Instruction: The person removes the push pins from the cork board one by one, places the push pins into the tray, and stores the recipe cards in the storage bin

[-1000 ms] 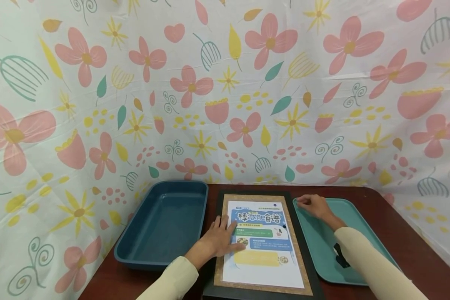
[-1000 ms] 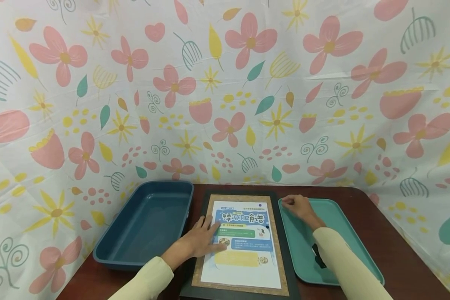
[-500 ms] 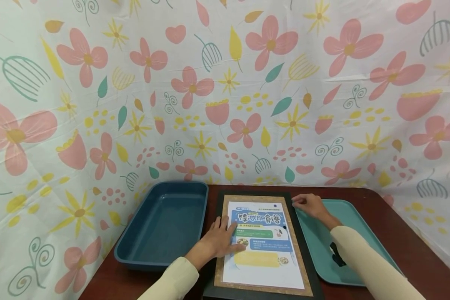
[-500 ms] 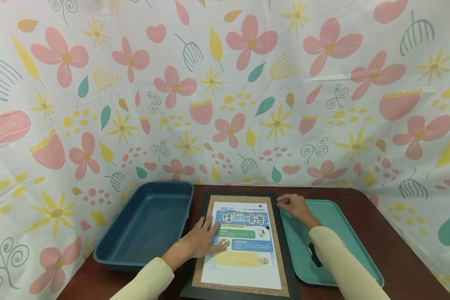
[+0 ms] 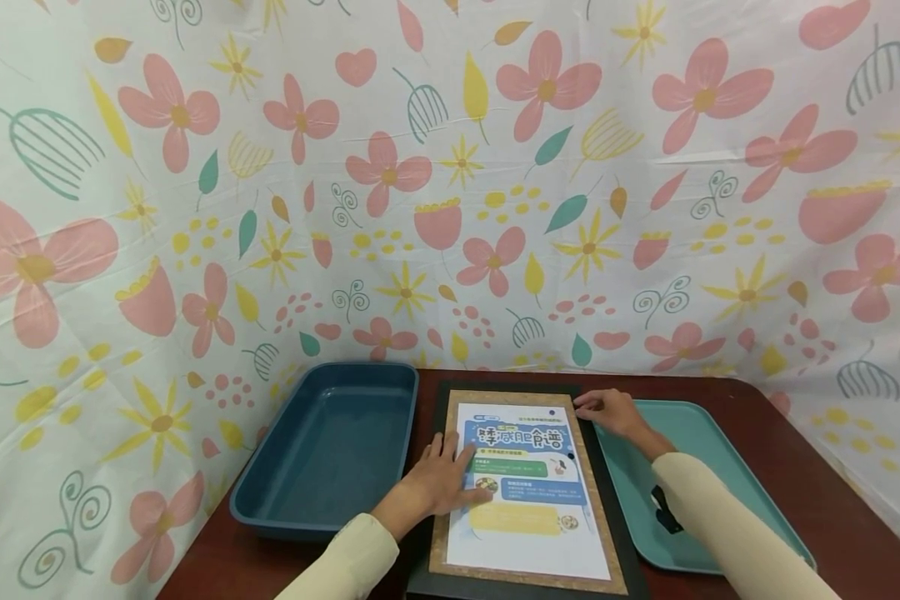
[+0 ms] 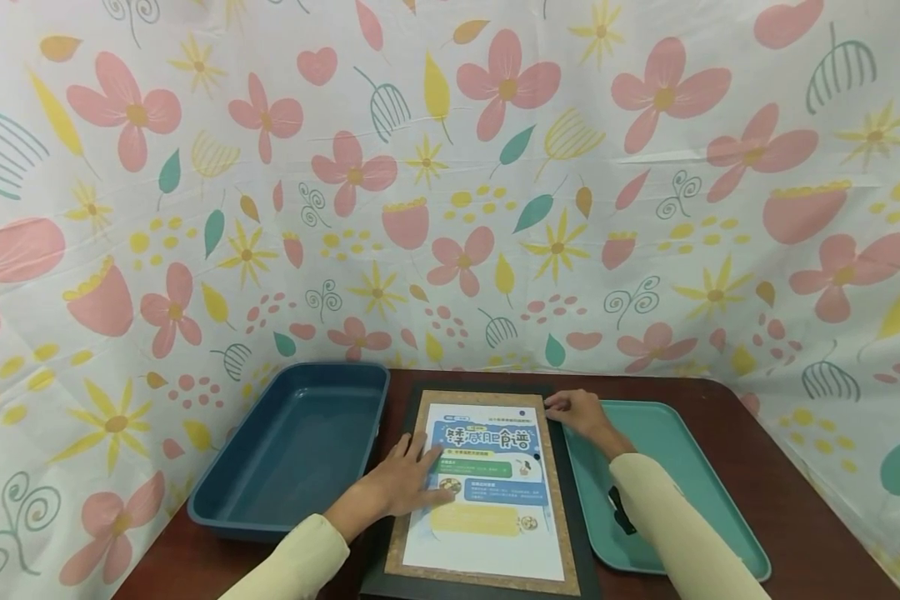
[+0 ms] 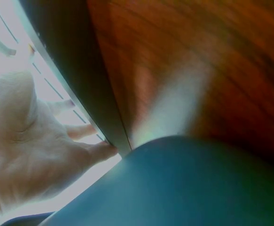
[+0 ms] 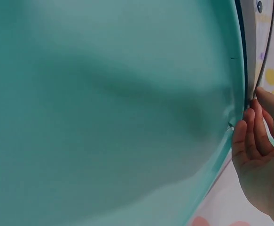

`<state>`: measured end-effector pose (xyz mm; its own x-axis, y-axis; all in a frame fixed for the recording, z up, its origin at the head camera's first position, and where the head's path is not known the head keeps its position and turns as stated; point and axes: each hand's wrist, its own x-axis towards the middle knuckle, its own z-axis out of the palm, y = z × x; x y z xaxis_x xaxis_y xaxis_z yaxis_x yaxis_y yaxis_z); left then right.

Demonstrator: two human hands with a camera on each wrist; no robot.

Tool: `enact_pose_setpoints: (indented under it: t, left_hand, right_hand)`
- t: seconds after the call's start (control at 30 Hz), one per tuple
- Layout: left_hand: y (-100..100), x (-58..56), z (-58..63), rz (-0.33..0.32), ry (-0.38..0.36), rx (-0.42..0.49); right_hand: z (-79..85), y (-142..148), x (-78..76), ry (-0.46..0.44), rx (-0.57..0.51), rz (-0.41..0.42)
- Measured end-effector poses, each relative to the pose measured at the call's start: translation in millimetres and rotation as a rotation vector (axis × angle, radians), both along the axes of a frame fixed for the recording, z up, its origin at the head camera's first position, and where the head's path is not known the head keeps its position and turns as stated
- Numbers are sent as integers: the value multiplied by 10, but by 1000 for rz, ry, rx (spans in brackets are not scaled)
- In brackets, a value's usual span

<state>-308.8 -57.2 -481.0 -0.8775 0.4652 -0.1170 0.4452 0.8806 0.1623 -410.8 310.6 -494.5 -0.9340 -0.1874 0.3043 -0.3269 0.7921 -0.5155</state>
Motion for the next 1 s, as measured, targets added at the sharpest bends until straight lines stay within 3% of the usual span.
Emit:
enact_pose_setpoints:
  t: [0.5,1.0]
  left_hand:
    - [6,-17,25,-6,11,-10]
    - [3,-28,0,-1,-1,-32]
  right_hand:
    - [-42,-86,-121,10,11,36]
    - [-78,-233,-136,-28,23,46]
